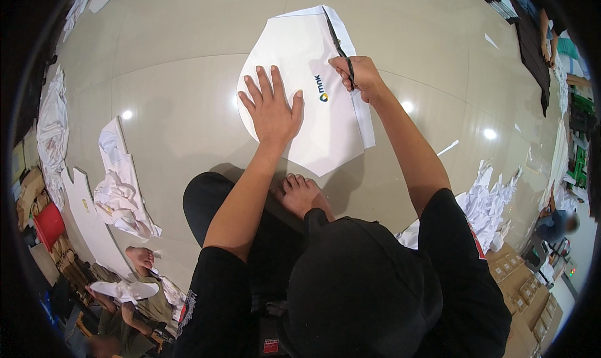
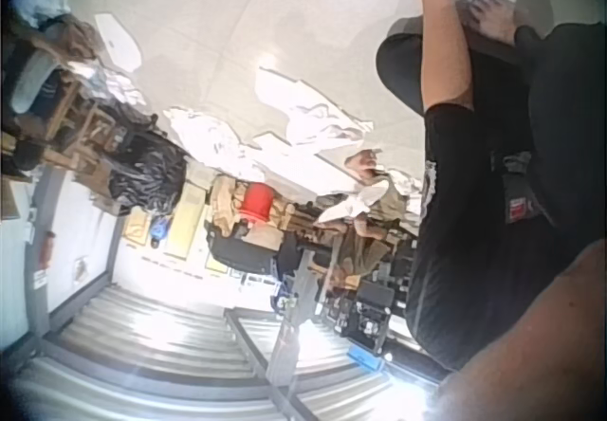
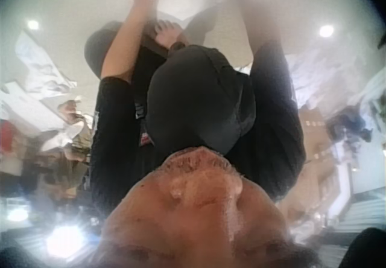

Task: The person sits on the floor and uses scissors to cut a stack of white fabric pieces into a specific shape. They hold the fabric with one hand and cut along the edges with the other, occasionally adjusting the stack.

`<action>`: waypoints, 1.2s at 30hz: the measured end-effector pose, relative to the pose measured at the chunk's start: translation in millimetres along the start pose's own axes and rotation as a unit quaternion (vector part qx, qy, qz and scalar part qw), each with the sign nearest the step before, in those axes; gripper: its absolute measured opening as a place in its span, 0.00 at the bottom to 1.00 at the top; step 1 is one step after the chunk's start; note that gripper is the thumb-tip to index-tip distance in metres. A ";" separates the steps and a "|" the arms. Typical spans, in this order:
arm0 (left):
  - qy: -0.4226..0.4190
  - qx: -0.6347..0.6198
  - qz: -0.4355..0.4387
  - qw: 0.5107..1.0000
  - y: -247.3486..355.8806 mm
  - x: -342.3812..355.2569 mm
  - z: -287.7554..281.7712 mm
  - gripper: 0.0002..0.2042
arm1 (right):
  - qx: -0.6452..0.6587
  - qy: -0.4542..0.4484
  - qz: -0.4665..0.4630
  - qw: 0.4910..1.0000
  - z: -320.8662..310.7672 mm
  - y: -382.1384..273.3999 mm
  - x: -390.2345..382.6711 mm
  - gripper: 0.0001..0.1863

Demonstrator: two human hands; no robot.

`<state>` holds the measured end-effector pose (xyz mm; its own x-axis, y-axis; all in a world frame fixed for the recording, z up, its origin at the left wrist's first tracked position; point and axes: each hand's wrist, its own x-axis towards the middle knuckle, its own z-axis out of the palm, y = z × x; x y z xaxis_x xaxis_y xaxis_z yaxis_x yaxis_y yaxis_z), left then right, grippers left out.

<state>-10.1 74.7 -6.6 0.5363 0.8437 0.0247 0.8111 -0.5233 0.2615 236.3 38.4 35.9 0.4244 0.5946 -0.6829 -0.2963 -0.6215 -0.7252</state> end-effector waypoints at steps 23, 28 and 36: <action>0.008 -0.011 0.003 1.000 -0.6 -0.1 0.4 0.42 | -0.017 -0.010 -0.008 1.000 3.1 -15.9 0.3 0.17; 0.005 -0.002 0.001 1.000 0.3 0.5 -0.1 0.42 | 0.002 -0.020 -0.025 0.999 3.4 -9.2 2.4 0.15; 0.003 0.000 0.000 1.000 0.1 0.3 -0.3 0.42 | 0.001 -0.028 -0.033 0.999 0.4 -10.3 2.5 0.15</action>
<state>-10.0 74.9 -6.3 0.5354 0.8440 0.0310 0.8108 -0.5239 0.2608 240.1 46.5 41.6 0.3946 0.6612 -0.6381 -0.2705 -0.5801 -0.7683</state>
